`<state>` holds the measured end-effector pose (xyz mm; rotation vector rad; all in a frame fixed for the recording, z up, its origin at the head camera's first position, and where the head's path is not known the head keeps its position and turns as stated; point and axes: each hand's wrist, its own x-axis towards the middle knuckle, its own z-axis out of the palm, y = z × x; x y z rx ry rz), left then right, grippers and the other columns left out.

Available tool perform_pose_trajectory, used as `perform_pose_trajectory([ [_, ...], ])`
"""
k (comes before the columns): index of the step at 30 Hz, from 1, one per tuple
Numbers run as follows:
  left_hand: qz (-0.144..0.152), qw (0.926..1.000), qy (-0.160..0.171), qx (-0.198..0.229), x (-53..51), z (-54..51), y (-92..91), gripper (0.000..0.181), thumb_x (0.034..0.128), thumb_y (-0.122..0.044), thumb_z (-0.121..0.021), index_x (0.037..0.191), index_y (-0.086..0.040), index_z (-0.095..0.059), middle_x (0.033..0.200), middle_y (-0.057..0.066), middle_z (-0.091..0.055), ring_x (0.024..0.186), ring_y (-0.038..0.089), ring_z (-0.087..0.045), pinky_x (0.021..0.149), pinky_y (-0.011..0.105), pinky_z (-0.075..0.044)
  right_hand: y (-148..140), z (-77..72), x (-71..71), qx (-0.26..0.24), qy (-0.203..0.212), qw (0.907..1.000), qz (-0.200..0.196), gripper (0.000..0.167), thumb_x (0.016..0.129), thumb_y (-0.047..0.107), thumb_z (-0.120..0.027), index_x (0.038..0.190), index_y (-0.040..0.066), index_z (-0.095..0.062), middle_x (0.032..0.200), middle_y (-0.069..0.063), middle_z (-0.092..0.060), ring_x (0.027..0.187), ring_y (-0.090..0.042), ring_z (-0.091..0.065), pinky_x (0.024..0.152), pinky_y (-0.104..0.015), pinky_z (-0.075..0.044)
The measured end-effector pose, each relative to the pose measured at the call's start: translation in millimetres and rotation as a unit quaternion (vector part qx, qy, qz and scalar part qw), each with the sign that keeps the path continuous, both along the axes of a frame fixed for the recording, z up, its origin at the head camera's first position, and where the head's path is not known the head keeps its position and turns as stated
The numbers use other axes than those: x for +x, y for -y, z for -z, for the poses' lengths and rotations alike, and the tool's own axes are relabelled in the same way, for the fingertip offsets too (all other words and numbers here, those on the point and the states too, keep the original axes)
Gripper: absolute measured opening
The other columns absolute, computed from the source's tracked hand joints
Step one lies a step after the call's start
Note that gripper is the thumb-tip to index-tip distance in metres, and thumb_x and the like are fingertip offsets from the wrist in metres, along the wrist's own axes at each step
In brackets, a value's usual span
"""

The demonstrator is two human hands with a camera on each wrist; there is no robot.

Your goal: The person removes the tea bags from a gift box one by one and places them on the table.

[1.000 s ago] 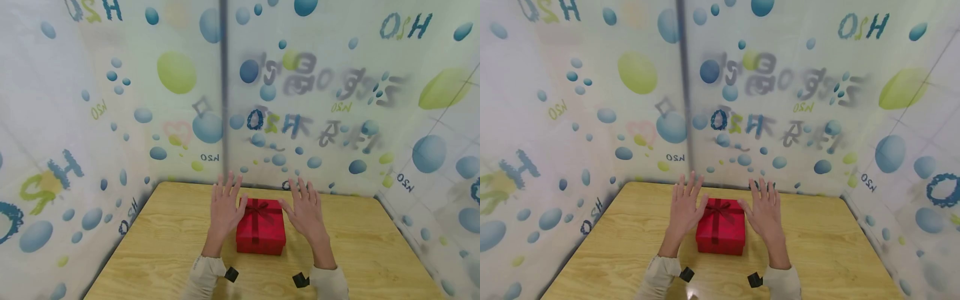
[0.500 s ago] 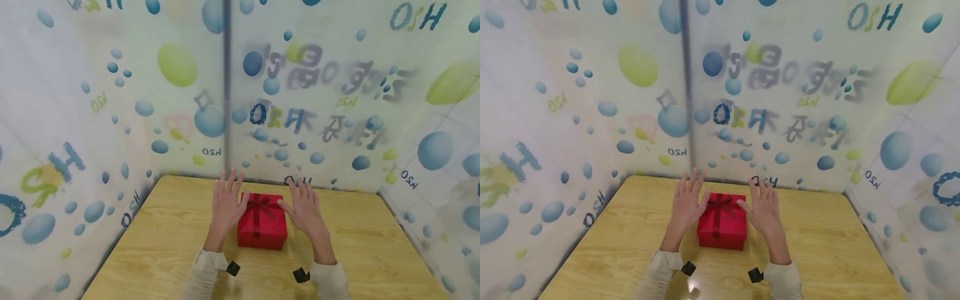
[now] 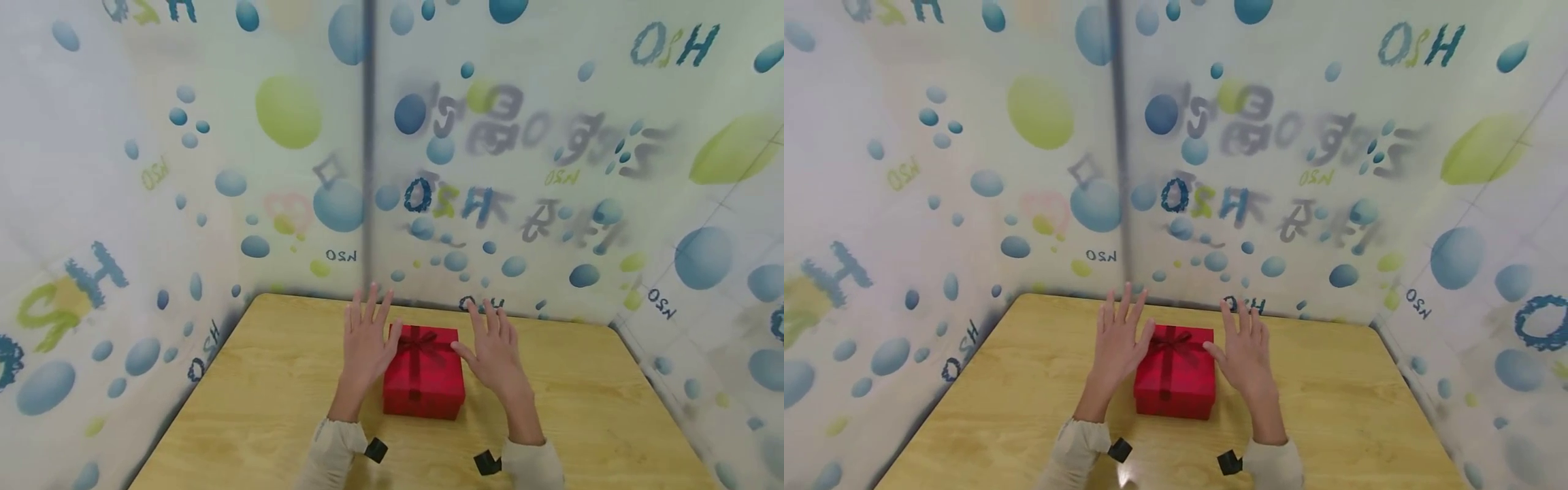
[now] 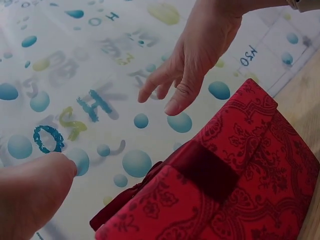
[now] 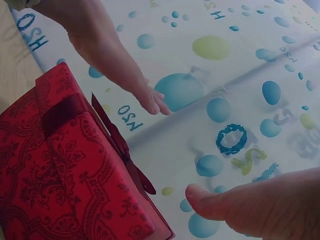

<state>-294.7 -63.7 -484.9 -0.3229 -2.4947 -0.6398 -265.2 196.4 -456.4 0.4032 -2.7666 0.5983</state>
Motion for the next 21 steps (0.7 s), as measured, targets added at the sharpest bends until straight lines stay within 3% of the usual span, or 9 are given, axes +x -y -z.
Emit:
perform_pose_trajectory([
  [4,0.001,0.9999,-0.003,0.015,1.8,4.6,4.8,0.06,0.1072,-0.041,-0.05,0.162,-0.018,-0.041,0.173,0.011,-0.023,0.158,0.045,-0.012,0.122,0.067,-0.014,4,3.1,-0.9,0.007,-0.001,1.0,0.002,0.085,0.101,0.038,-0.068,0.166,0.01,-0.021,0.169,-0.026,-0.013,0.152,-0.056,-0.01,0.117,-0.073,-0.015],
  [10,0.004,0.999,0.036,0.025,6.1,14.5,5.5,0.063,0.1072,-0.043,-0.048,0.165,-0.02,-0.036,0.175,0.009,-0.015,0.159,0.044,-0.005,0.123,0.067,-0.008,1,10.6,0.4,-0.004,0.005,1.0,0.007,0.085,0.101,0.037,-0.068,0.167,0.011,-0.021,0.169,-0.026,-0.014,0.152,-0.056,-0.01,0.117,-0.073,-0.013],
  [15,0.01,0.9991,0.034,0.023,8.9,21.8,2.6,0.065,0.1054,-0.041,-0.054,0.164,-0.018,-0.038,0.174,0.012,-0.017,0.158,0.048,-0.008,0.121,0.069,-0.01,0,18.9,2.9,-0.011,-0.01,0.9998,0.012,0.085,0.1,0.037,-0.069,0.166,0.011,-0.023,0.168,-0.027,-0.016,0.151,-0.057,-0.011,0.114,-0.075,-0.015],
  [21,0.024,0.9991,0.025,0.022,0.2,22.4,-2.5,0.066,0.1061,-0.04,-0.054,0.166,-0.022,-0.033,0.175,0.011,-0.015,0.159,0.046,-0.005,0.121,0.07,-0.01,3,19.0,-4.6,-0.017,-0.02,0.9995,0.016,0.085,0.1,0.04,-0.068,0.166,0.011,-0.023,0.168,-0.025,-0.015,0.152,-0.054,-0.01,0.115,-0.074,-0.016],
])
